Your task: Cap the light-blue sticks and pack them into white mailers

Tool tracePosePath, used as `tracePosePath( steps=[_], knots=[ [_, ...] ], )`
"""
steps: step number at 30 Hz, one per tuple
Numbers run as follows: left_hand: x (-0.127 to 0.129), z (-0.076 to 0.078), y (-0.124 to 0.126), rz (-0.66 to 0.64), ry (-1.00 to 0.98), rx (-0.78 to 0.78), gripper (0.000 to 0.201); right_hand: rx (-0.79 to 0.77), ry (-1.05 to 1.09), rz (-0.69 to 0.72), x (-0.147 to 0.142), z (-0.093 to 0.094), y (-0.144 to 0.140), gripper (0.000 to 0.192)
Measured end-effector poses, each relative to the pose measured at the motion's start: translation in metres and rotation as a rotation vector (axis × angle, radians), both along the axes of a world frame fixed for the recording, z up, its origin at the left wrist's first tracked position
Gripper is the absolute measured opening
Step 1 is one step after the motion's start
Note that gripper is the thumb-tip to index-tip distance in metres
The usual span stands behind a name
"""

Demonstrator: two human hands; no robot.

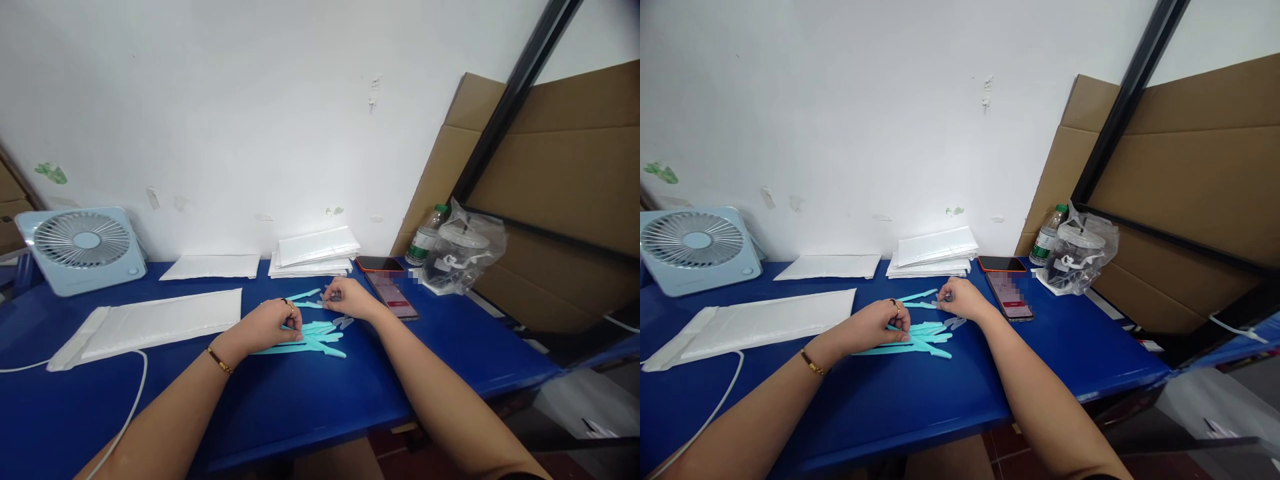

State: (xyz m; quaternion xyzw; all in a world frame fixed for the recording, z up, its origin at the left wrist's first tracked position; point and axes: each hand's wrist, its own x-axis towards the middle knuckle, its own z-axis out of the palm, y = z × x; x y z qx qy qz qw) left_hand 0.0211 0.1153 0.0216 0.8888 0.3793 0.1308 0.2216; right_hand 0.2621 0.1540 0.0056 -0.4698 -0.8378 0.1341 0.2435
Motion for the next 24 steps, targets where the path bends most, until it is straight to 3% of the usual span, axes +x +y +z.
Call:
tracePosePath(
  steps=[5,10,16,24],
  knots=[
    [-0.006,0.002,0.007,0.154,-0.068,-0.002,0.022,-0.061,-0.022,-0.026,0.003,-0.005,0.002,0.006],
    [-0.017,0.002,0.017,0.355,-0.113,0.008,0.023,-0.123,0.067,-0.035,0.014,0.004,-0.002,0.008],
    [-0.024,0.0,0.023,0.408,-0.112,0.02,0.022,-0.167,0.177,0.026,0.015,0.018,-0.01,0.019],
    [-0.019,0.0,0.022,0.377,-0.091,0.05,0.021,-0.2,0.245,0.08,-0.002,0.012,-0.011,0.02]
  ],
)
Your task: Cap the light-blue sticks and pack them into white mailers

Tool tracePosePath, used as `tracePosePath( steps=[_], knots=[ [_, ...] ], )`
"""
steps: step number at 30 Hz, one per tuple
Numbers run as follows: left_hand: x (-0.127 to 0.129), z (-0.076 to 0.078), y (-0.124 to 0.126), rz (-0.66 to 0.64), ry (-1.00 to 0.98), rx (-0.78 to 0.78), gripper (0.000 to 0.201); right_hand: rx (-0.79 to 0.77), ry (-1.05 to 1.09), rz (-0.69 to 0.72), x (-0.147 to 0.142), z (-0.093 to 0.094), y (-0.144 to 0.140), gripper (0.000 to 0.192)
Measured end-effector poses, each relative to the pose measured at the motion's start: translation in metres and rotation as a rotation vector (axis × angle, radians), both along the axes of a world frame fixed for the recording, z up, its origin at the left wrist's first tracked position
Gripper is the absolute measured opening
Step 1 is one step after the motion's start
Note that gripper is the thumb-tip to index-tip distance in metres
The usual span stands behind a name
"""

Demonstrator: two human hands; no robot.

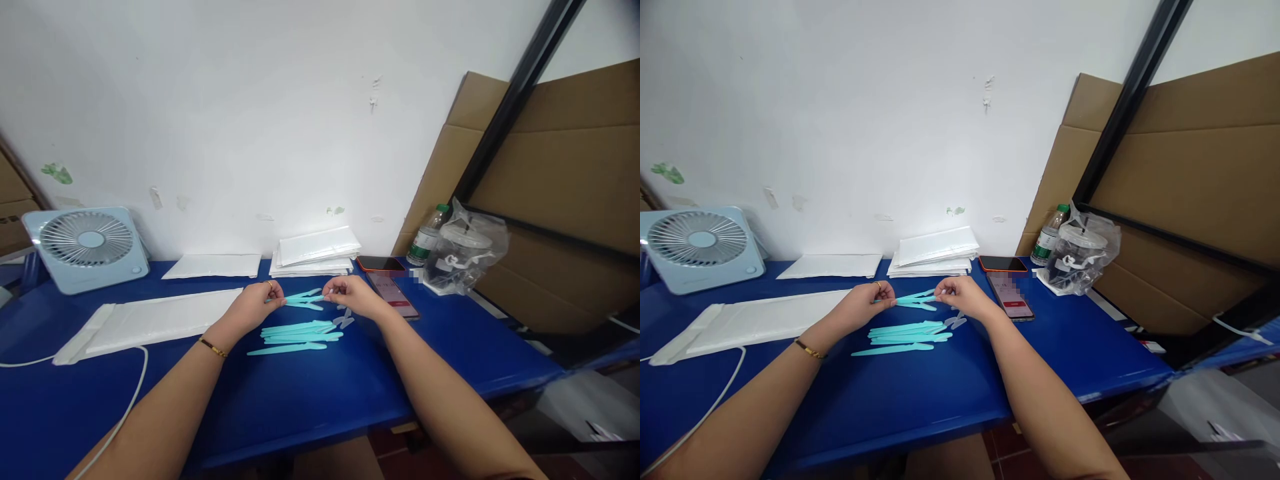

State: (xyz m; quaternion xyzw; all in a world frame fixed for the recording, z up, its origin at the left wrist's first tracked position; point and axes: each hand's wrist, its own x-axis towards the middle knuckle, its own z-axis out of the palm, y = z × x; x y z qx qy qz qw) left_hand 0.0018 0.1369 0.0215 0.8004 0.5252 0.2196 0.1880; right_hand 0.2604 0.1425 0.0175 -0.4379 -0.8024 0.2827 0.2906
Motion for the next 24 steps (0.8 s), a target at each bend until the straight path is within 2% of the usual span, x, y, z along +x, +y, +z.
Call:
tracePosePath(
  steps=[4,8,11,14,16,19,24],
  knots=[
    [0.002,0.0,0.001,0.025,0.063,0.031,0.02,0.02,-0.022,-0.012,-0.011,-0.004,0.001,0.02],
    [0.002,0.002,-0.001,0.092,0.097,0.171,0.028,0.198,-0.143,-0.117,-0.009,-0.007,0.009,0.015],
    [0.005,0.002,-0.006,-0.031,0.075,0.105,0.032,0.267,-0.281,-0.213,-0.003,-0.013,0.015,0.009],
    [0.009,-0.002,-0.01,-0.217,0.081,-0.078,0.032,0.232,-0.346,-0.23,-0.001,-0.019,0.019,0.008],
    [0.011,-0.007,-0.01,-0.248,0.092,-0.175,0.029,0.196,-0.334,-0.22,-0.002,-0.022,0.021,0.006],
    [0.012,-0.011,-0.007,-0.205,0.08,-0.205,0.026,0.144,-0.28,-0.211,0.0,-0.022,0.021,0.004],
    [0.007,-0.006,-0.003,-0.064,0.043,-0.065,0.024,-0.036,-0.08,-0.139,0.012,-0.009,0.015,0.016]
  ],
)
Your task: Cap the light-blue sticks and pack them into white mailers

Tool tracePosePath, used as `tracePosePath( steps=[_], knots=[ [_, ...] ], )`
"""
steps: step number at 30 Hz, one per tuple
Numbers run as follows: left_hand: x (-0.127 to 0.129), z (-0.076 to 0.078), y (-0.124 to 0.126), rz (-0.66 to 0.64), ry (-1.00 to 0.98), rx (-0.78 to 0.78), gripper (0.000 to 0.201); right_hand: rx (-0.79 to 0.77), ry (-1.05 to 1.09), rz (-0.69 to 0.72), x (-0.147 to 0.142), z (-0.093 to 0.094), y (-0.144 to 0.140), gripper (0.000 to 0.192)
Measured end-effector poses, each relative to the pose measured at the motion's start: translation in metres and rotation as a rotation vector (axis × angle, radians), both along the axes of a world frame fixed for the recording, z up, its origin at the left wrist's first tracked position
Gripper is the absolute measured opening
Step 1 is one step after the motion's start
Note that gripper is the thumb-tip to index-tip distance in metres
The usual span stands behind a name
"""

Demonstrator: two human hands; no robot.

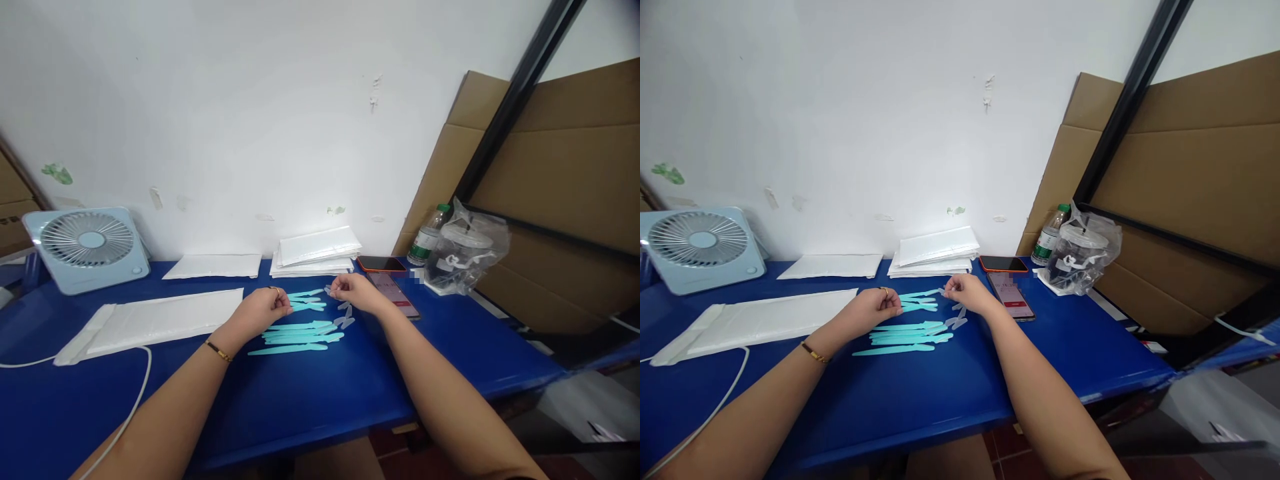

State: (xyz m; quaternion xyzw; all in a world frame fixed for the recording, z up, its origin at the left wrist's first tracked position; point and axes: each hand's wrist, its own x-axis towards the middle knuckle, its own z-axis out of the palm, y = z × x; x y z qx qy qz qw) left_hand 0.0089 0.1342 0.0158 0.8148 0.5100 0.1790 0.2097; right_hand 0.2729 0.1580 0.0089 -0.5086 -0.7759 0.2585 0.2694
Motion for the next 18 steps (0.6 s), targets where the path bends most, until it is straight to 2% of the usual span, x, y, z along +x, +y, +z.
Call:
tracePosePath(
  steps=[3,6,12,18],
  knots=[
    [-0.002,0.004,0.001,0.08,0.005,0.083,0.023,-0.119,0.157,0.09,0.006,0.008,-0.005,0.024],
    [-0.003,0.005,0.002,0.104,0.009,0.105,0.023,-0.162,0.225,0.142,0.005,0.01,-0.007,0.027],
    [-0.002,0.005,0.002,0.073,0.016,0.087,0.024,-0.15,0.223,0.159,-0.006,0.01,-0.01,0.03],
    [0.004,0.006,0.0,0.043,0.035,0.095,0.024,-0.088,0.161,0.174,-0.025,0.007,-0.014,0.021]
  ],
)
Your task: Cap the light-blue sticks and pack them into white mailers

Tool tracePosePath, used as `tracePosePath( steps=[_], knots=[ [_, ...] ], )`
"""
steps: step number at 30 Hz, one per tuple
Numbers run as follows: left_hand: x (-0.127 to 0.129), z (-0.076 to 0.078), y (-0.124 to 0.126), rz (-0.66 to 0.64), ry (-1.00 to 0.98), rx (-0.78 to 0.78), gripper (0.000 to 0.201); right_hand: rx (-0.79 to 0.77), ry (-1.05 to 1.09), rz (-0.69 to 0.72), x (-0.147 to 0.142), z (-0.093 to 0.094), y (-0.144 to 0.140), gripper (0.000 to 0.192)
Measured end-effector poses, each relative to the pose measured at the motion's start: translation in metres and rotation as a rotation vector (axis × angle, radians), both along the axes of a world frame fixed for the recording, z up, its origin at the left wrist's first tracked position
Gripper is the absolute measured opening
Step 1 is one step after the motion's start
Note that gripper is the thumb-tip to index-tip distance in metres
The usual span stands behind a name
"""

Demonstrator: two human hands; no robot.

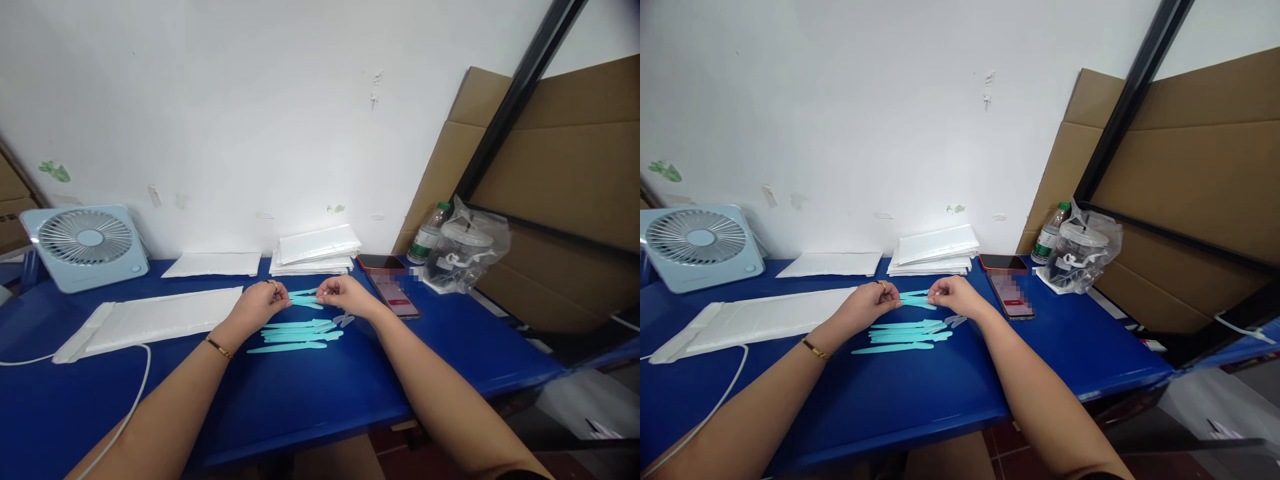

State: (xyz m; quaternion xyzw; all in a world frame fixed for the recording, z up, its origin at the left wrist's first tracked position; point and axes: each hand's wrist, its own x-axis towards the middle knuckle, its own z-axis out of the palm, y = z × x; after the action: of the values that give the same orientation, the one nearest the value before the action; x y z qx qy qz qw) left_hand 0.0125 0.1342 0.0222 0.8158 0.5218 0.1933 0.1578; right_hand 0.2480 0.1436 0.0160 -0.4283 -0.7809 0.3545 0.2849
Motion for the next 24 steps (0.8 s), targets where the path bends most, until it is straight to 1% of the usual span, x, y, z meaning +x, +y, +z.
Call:
tracePosePath(
  steps=[4,6,7,9,12,14,17,20,24],
  knots=[
    [0.001,-0.001,0.001,0.04,0.008,0.045,0.022,0.125,-0.082,-0.06,-0.005,-0.001,0.002,0.017],
    [0.0,-0.001,0.001,0.051,-0.017,0.096,0.026,0.178,-0.109,-0.091,0.0,0.002,0.002,0.017],
    [-0.001,0.0,0.0,0.035,-0.024,0.1,0.028,0.189,-0.127,-0.086,0.004,0.005,0.002,0.017],
    [-0.003,0.0,-0.002,-0.049,-0.014,0.047,0.028,0.172,-0.176,-0.019,0.014,0.01,0.0,0.016],
    [-0.003,-0.002,-0.005,-0.198,0.017,-0.107,0.027,0.088,-0.287,0.114,0.026,0.015,-0.004,0.018],
    [-0.002,-0.006,-0.006,-0.233,0.027,-0.196,0.027,0.046,-0.361,0.157,0.03,0.016,-0.005,0.019],
    [-0.001,-0.009,-0.006,-0.211,0.026,-0.252,0.029,0.021,-0.411,0.175,0.031,0.016,-0.005,0.015],
    [-0.001,-0.007,-0.005,-0.171,0.023,-0.218,0.03,-0.001,-0.393,0.154,0.034,0.015,-0.004,0.014],
    [-0.003,-0.002,-0.006,-0.107,-0.001,-0.171,0.03,-0.048,-0.283,0.116,0.039,0.016,-0.003,0.017]
  ],
)
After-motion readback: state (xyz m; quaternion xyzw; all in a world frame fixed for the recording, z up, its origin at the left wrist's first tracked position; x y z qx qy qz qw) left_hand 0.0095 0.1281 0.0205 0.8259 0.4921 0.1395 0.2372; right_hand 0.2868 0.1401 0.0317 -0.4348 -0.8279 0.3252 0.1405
